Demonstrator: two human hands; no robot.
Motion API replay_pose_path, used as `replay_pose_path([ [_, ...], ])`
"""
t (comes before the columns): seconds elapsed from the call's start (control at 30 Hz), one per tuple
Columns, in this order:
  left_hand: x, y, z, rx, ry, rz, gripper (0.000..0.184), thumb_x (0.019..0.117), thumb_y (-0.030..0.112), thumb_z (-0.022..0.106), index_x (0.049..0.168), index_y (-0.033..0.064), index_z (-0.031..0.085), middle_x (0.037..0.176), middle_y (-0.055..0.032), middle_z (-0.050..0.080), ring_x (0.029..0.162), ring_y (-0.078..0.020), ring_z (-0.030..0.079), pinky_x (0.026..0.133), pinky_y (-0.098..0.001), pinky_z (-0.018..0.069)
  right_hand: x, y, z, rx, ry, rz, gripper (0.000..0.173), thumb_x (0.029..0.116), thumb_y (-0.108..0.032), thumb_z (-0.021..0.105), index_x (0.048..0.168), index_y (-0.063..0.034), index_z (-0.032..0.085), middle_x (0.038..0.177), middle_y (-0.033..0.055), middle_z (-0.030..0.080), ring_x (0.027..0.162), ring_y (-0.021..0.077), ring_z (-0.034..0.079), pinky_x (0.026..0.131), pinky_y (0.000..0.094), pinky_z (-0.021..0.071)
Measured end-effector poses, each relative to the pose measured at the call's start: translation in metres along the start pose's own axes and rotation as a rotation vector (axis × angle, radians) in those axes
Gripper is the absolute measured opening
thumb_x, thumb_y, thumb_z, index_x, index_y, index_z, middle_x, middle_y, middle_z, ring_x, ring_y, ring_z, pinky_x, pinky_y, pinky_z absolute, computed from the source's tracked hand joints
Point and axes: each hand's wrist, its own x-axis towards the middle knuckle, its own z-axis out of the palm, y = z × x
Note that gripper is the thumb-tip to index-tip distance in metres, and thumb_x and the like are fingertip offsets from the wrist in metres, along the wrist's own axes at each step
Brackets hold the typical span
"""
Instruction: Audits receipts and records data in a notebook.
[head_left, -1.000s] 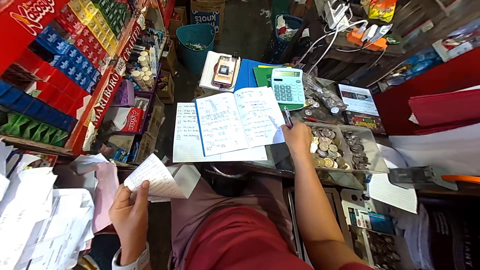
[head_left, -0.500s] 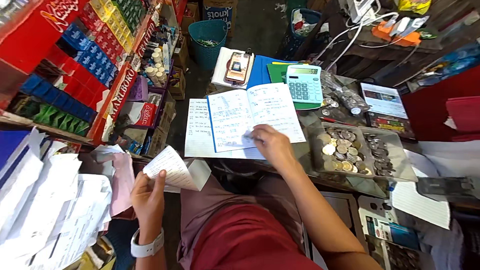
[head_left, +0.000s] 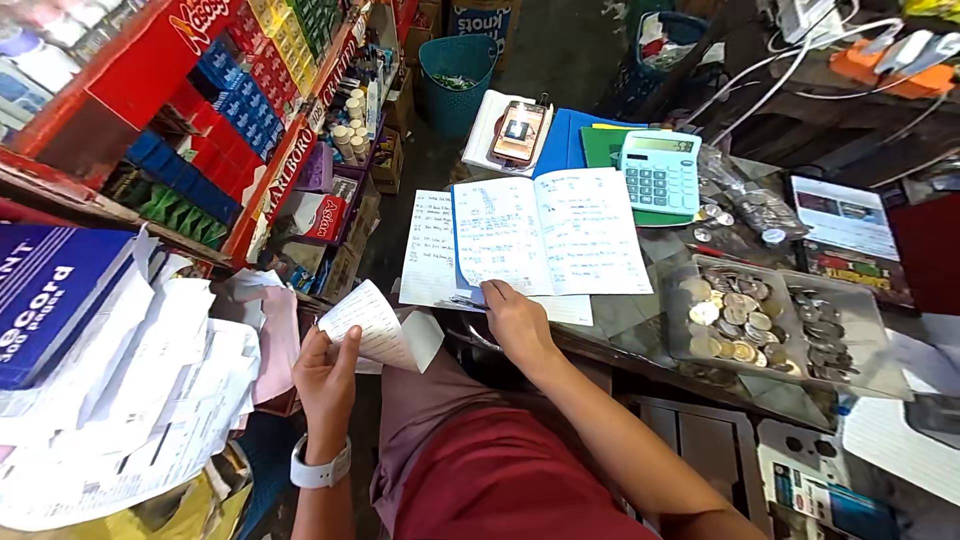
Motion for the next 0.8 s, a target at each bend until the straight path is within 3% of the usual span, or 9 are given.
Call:
replay_pose_path([
  [0.07,0.0,0.0,0.0,-0.007,0.001,0.007,0.007,0.0904,0.011,0.067,0.089,0.0056,0.071,0.091,0.0044,0.069,0.084,-0.0035,0.067,0.077,-0.0215,0.0583,-0.002,0.0,0.005,0.001,0.091,0.001,0.02,0.0872,0.004,0.066,0.104,0.0015,0.076,0.096,0.0187,0.073,0.07,0.032,0.073,0.055,0.0428,0.0586],
  [0.2,0.0,0.0,0.0,-0.01,-0.001,0.002,0.006,0.0897,0.01,0.067,0.09,0.0049,0.071,0.091,0.0044,0.068,0.084,-0.0032,0.067,0.077,-0.0212,0.058,-0.004,0.003,0.013,-0.002,0.186,-0.029,0.018,0.0866,0.005,0.066,0.1,0.0013,0.077,0.089,0.0173,0.072,0.066,0.0295,0.071,0.053,0.0392,0.0575],
  [0.5,-0.001,0.0,-0.001,-0.001,-0.009,-0.008,0.008,0.091,0.011,0.066,0.09,0.0047,0.072,0.091,0.0037,0.068,0.084,-0.004,0.067,0.077,-0.0213,0.0583,-0.005,0.007,0.019,0.013,0.28,-0.06,0.015,0.0889,0.002,0.066,0.096,-0.0002,0.078,0.086,0.014,0.073,0.067,0.0264,0.071,0.055,0.0359,0.0575],
  [0.8,0.0,0.001,0.0,-0.008,-0.008,-0.002,0.007,0.0904,0.01,0.067,0.088,0.0049,0.071,0.09,0.0037,0.068,0.083,-0.0039,0.067,0.076,-0.0218,0.0584,-0.008,0.011,0.023,-0.013,0.205,-0.059,0.017,0.0911,0.0,0.065,0.102,-0.0009,0.077,0.094,0.0156,0.074,0.07,0.0288,0.073,0.056,0.0387,0.0587],
])
